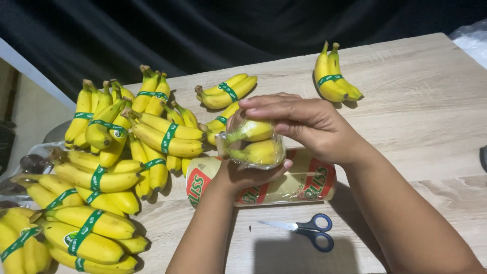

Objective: Wrapping bunches of bananas in plastic film and cutting the film with scissors on a production table.

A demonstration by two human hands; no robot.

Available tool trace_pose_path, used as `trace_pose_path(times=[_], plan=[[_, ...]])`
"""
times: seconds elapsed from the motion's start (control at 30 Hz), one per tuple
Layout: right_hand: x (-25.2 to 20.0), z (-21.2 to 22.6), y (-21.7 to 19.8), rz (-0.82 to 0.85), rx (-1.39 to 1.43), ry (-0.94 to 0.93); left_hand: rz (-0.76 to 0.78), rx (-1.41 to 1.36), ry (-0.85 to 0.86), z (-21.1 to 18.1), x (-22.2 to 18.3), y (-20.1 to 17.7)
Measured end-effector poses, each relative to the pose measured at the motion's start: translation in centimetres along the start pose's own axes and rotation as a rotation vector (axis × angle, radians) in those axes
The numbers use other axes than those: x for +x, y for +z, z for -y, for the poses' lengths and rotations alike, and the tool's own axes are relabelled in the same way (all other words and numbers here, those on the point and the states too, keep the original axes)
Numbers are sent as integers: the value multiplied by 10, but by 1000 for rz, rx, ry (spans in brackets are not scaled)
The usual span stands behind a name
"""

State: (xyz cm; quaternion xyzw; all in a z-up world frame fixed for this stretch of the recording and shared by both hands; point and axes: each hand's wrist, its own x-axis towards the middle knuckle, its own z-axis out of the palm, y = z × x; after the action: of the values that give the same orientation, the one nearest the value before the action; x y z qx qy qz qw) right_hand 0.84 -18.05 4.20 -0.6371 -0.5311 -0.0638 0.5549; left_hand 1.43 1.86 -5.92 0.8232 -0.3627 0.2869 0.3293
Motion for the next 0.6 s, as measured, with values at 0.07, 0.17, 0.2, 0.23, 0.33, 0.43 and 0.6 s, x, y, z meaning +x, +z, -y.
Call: trace_pose_path(times=[0.07, 0.17, 0.2, 0.23, 0.33, 0.43, 0.6], plan=[[0, 2, 1, -5, 30, 17, 78, 127, 11, 3, -1, 2], [0, 1, 8, -7, 158, 58, -64, 50, -6, -17, 18, -10], [0, -1, 12, -14, -50, 36, -49, 56, 48, -33, 33, -21], [0, -3, 15, -18, -258, 13, -36, 64, 102, -49, 49, -32], [1, -9, 20, -91, -208, -31, 27, 9, 46, -10, 7, -7], [0, -1, 22, -68, -294, 17, -47, 79, -65, -35, 35, -18], [1, 8, 32, -98, -421, -30, -195, -20, -128, -18, 26, -1]])
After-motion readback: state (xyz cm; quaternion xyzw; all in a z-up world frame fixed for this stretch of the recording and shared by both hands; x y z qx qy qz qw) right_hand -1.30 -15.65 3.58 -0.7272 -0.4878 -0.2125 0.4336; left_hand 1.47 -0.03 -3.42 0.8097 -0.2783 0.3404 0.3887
